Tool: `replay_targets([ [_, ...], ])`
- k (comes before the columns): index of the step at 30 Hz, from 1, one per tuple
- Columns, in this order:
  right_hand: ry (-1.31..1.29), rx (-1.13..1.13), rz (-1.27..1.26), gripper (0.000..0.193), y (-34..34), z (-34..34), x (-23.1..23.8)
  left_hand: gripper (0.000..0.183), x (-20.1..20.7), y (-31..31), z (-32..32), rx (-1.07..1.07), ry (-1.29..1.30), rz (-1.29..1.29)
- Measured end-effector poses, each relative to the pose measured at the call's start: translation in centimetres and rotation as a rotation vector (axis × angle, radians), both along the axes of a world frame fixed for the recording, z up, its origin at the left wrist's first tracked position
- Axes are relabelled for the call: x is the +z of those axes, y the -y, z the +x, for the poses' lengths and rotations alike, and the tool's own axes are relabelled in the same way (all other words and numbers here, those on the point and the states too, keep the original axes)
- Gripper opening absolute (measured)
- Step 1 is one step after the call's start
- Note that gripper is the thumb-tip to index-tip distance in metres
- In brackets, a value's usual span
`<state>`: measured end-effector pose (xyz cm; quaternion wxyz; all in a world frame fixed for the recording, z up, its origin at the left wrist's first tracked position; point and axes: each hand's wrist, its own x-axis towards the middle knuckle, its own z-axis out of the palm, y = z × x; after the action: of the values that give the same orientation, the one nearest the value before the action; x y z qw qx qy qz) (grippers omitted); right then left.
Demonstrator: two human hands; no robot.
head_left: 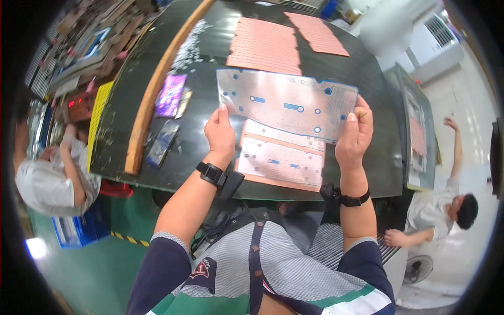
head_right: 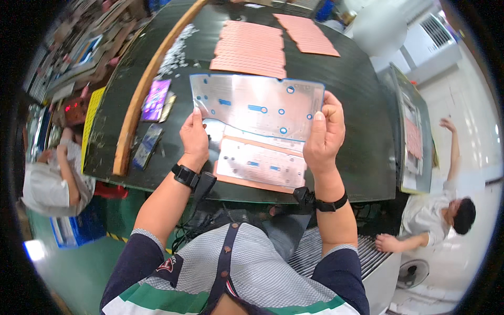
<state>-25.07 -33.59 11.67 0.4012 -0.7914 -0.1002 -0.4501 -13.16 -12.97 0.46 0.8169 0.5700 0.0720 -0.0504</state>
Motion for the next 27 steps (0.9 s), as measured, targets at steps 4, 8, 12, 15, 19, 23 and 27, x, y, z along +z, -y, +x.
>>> replay_targets([
  [4, -0.003, -0.127, 0.208, 0.007, 4.0, -3.7, -2.4, 0.031, -1.9, 4.1, -0.3, -0.063, 0.206, 0.173],
  [8, -0.126, -0.396, 0.237, 0.006, 7.8, -6.3, -6.8, 0.024, -3.1, 5.0, -2.2, -0.08, 0.687, 0.706],
  [12, -0.286, -0.448, 0.354, 0.006, 8.8, -6.7, -12.8, 0.021, -3.6, 3.8, -3.5, -0.196, 0.685, 0.889],
  [15, -0.298, -0.471, 0.351, 0.007, 9.8, -4.1, -14.9, 0.022, -4.1, 4.2, -1.4, -0.203, 0.64, 0.993],
  [19, -0.339, -0.489, 0.38, 0.009, 11.9, 0.8, -16.3, 0.024, -4.8, 6.7, 3.0, -0.113, 0.607, 1.121],
  [23, -0.368, -0.541, 0.357, 0.011, 13.2, 4.8, -17.7, 0.026, -6.9, 8.2, 6.6, -0.021, 0.569, 1.21],
  [27, -0.448, -0.6, 0.327, 0.011, 13.6, 5.8, -18.7, 0.031, -6.7, 8.9, 7.6, -0.117, 0.537, 1.356],
])
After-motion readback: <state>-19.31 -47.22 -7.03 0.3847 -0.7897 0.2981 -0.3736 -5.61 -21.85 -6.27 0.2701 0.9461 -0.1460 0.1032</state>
